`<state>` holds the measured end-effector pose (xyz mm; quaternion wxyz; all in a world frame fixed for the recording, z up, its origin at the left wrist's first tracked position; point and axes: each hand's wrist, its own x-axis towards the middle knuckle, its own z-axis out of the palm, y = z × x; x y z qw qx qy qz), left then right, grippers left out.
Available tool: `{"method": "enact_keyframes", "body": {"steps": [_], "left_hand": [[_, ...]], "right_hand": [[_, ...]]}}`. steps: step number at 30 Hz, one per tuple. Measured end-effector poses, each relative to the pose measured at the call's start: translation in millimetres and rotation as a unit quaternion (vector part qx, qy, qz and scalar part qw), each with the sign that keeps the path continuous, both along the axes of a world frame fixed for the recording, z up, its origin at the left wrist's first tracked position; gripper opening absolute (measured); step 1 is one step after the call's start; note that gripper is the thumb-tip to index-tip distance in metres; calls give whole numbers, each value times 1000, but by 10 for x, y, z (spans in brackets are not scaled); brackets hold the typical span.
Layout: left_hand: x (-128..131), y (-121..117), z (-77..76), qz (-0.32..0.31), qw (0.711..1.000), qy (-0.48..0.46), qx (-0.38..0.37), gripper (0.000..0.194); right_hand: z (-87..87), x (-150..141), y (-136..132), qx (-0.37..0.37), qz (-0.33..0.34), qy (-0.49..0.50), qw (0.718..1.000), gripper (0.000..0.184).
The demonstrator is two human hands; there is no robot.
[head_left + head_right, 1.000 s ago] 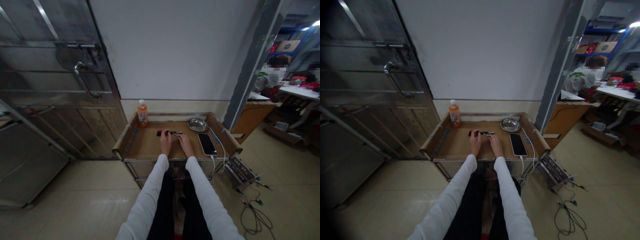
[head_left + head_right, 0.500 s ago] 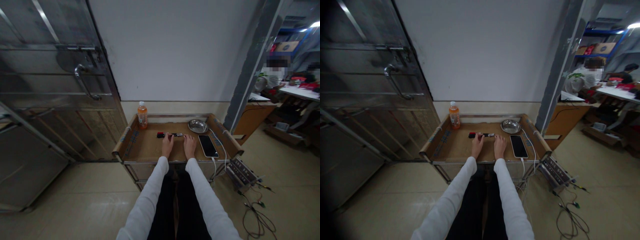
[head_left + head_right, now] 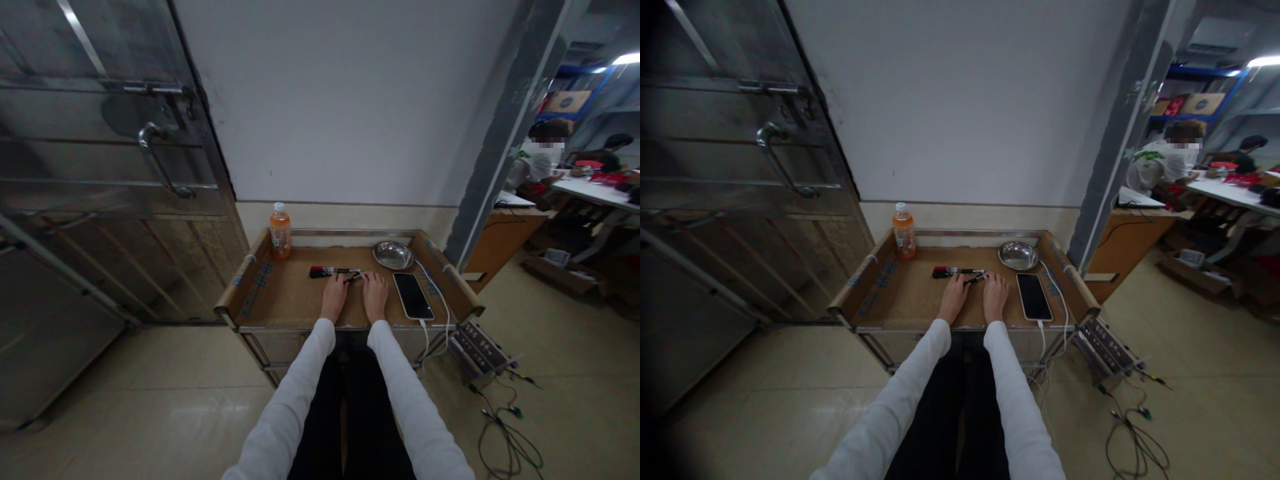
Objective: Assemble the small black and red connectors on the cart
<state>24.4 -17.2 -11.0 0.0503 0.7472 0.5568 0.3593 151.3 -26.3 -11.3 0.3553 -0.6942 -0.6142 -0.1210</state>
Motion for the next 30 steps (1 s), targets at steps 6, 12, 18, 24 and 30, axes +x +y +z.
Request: {"method": "enact_keyframes", "body": {"steps": [6,12,18,24,30], "left_hand": [[30,115,-69,23,999,41,11,16],[33,163,-14,61,994,89,10,22],[42,77,36,37,991,124,30,21],[27,87,3,-7,991,133,11,17],[28,150,9,19,992,125,-3,16]], "right_hand": [[18,-17,32,-67,81,-29,994,25],[21,-60,58,-115,130,-29,984,23],[39,-52,60,-135,138,15,981,25],[-7,-35,75,-87,196,98,972,27],[-43,-34,90,-38,209,128,969,31]]}}
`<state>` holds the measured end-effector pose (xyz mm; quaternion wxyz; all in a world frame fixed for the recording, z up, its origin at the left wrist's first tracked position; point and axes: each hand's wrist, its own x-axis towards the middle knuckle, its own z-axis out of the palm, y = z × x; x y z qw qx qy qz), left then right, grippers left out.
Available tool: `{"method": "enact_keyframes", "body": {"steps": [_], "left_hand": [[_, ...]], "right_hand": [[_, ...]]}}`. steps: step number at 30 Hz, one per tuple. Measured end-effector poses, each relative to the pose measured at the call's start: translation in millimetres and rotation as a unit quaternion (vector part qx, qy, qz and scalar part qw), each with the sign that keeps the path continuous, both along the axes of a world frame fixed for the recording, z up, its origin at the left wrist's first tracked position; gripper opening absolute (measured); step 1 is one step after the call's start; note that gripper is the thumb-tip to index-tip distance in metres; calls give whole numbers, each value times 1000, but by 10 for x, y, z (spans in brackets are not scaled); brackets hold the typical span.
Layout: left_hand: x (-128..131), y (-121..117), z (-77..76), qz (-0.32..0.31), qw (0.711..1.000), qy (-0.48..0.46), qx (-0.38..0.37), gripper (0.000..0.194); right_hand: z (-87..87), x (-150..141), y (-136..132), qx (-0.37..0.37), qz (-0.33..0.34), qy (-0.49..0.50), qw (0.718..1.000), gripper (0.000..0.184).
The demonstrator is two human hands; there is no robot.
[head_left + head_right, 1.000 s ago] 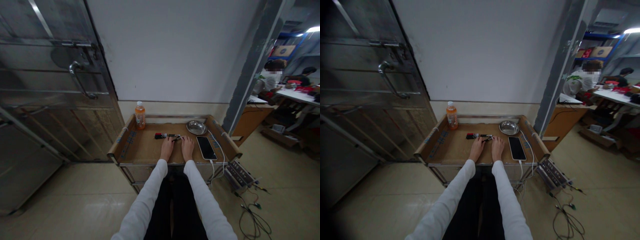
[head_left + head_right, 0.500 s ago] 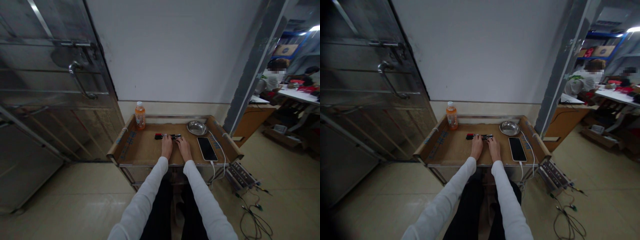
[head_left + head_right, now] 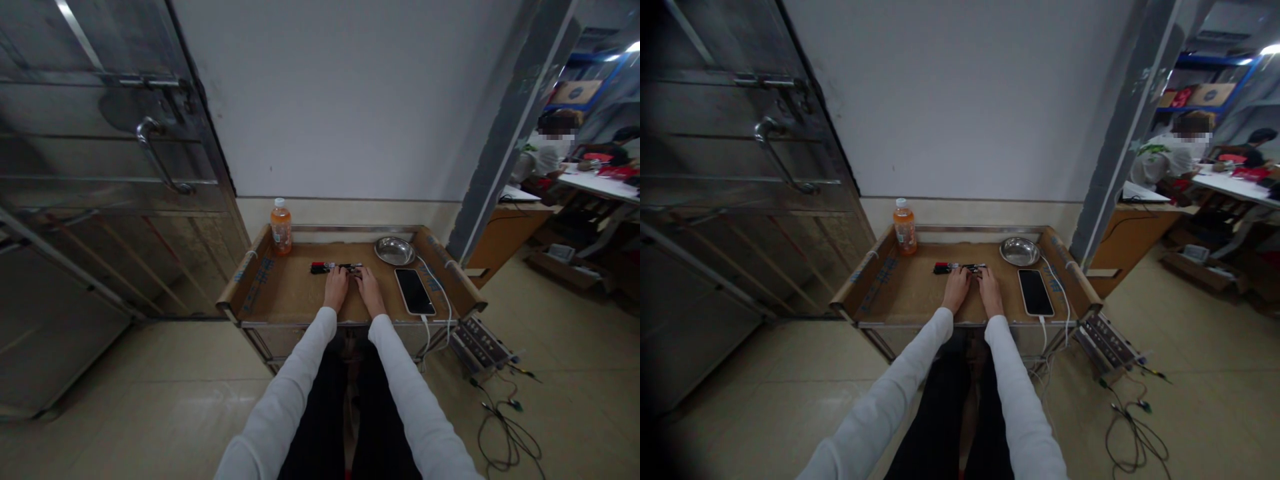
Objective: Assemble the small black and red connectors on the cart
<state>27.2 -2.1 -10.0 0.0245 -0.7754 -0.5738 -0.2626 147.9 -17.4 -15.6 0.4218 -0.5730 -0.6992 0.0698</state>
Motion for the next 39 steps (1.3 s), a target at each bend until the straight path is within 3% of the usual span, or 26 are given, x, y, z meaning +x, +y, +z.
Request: {"method": "enact_keyframes", "body": {"steps": [5,10,22,28,32,36,39], "left_hand": [[9,-8,33,47,999,0,23,17],[9,-29,1,39,999,2,19,20],[7,-65,5,23,999,20,-14,26],[3,-88,24,17,1000,4,-15,28],[-5,-146,59,73,997,-12,1,33],[-9,-193,72,177,983,-46,30,37],[-15,-207,76,210,975,-63,28,36]], "right_hand": [[79,-32,-50,-22,-54,-68,996,29],[98,-43,-77,-36,-95,-160,982,22],[-19,11,-5,11,-35,-154,987,29],[6,5,-4,-3,-12,-154,988,33],[31,-6,-14,-21,-1,-145,989,38],[50,-9,-38,-20,-36,-149,988,35],[58,-9,-57,-19,-63,-160,985,34]]}}
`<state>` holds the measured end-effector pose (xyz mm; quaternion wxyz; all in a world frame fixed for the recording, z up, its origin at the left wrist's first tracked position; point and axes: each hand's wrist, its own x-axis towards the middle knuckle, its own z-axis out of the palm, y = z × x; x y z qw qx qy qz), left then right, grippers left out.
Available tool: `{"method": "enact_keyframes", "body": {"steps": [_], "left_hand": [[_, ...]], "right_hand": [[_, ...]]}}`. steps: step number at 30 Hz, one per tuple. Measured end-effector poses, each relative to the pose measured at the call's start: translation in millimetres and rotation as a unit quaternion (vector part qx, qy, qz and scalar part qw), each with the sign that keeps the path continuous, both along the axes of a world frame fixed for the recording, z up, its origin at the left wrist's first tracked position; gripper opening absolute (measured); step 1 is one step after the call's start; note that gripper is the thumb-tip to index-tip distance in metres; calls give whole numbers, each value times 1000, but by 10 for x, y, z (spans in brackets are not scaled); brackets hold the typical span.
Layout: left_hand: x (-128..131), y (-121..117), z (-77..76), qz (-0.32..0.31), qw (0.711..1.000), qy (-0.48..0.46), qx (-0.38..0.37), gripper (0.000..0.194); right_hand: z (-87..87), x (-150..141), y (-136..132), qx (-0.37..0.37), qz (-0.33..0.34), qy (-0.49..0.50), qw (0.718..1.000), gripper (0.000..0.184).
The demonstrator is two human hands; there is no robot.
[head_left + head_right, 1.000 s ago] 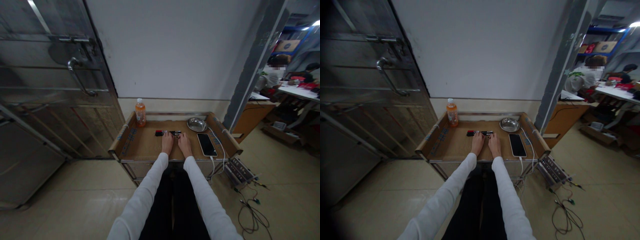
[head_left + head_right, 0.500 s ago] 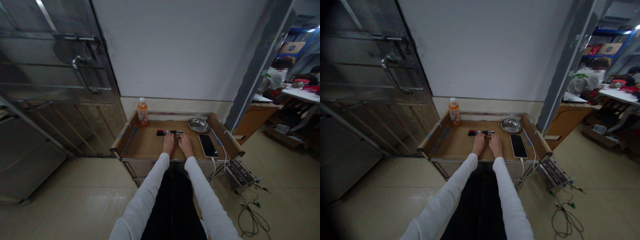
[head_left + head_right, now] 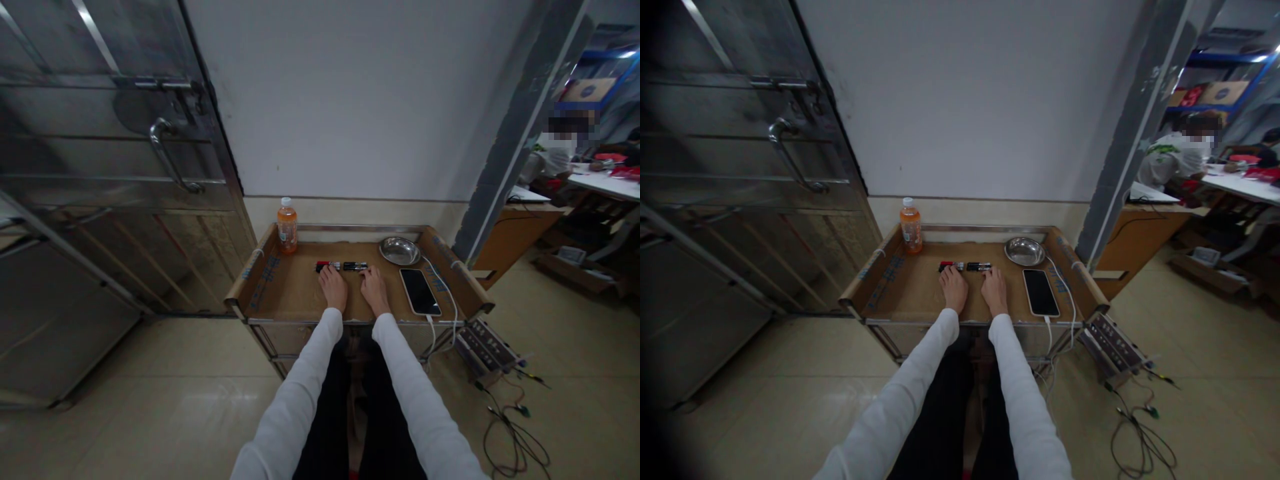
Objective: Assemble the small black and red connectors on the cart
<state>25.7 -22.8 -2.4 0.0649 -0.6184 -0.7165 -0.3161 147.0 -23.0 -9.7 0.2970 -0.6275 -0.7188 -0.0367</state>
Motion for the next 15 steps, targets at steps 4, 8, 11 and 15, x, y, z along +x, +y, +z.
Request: {"method": "enact_keyframes", "body": {"steps": [4,8,11,15], "left_hand": [[-13,-10,23,7,1000,-7,-6,34],[-19,-14,34,17,1000,-14,-4,32],[-21,-10,24,24,999,-24,-1,33],[-29,-18,24,23,999,-31,-6,34]], "right_hand": [[-3,-2,-6,-12,2,-2,1000,34],[-9,0,-3,-24,18,3,1000,34],[-9,2,-2,-22,22,6,999,34],[-5,7,-3,-19,21,8,1000,33]]}}
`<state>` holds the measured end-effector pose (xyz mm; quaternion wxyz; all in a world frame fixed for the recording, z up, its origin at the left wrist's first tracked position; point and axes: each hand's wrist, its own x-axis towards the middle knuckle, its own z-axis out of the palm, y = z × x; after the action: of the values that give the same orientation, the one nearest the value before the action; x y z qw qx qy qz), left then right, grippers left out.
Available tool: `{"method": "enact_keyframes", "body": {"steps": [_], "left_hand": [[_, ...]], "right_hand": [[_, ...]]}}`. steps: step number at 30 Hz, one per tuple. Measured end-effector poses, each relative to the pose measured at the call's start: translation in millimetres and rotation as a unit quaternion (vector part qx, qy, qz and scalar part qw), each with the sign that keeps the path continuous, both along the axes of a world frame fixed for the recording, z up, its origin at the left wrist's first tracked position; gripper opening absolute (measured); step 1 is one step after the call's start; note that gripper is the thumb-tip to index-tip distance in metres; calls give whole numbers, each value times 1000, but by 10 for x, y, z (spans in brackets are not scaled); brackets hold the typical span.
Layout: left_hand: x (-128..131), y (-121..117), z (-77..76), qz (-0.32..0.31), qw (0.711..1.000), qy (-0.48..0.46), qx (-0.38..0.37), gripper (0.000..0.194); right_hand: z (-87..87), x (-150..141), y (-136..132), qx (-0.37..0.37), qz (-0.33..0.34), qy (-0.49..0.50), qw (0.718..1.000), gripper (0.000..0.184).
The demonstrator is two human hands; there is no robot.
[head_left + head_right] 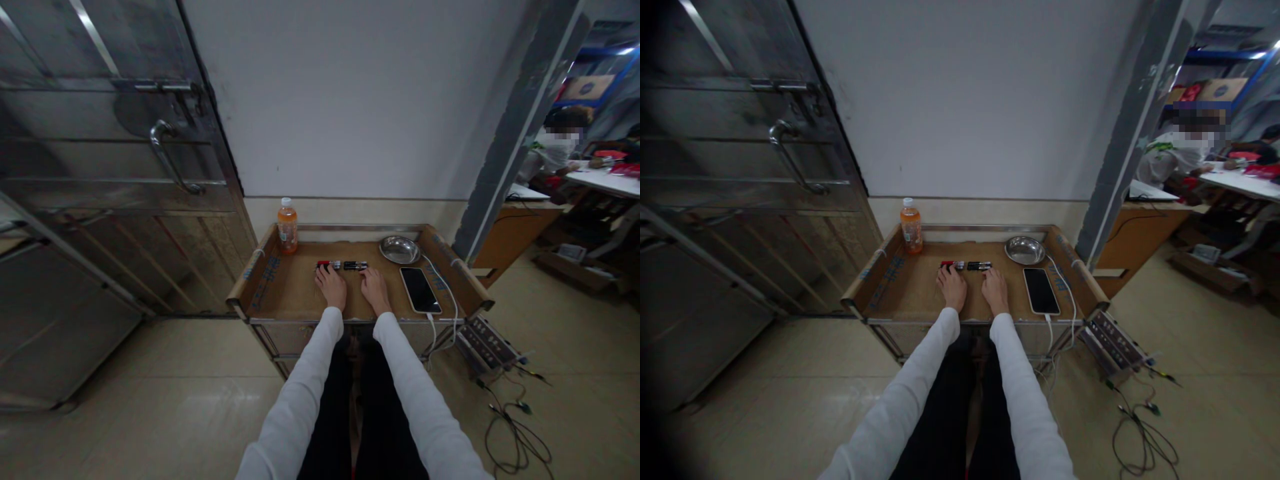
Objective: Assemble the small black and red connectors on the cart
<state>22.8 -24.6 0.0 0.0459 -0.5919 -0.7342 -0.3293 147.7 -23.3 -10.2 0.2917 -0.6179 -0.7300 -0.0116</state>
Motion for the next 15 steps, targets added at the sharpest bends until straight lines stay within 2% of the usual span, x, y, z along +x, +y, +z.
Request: {"method": "enact_keyframes", "body": {"steps": [6,8,10,12,15], "left_hand": [[-14,-15,23,48,998,-18,-23,30],[-17,6,16,38,999,-29,-21,29],[-16,34,5,-24,999,-36,-7,28],[-8,58,-8,-134,990,-41,18,26],[14,76,-20,-294,954,-44,49,24]], "right_hand": [[-8,-6,-5,6,-6,9,1000,33],[-7,-16,-11,18,-10,15,1000,37],[7,-25,-21,34,-10,24,999,43],[28,-30,-33,51,-2,36,998,48],[45,-19,-35,60,21,48,997,46]]}}
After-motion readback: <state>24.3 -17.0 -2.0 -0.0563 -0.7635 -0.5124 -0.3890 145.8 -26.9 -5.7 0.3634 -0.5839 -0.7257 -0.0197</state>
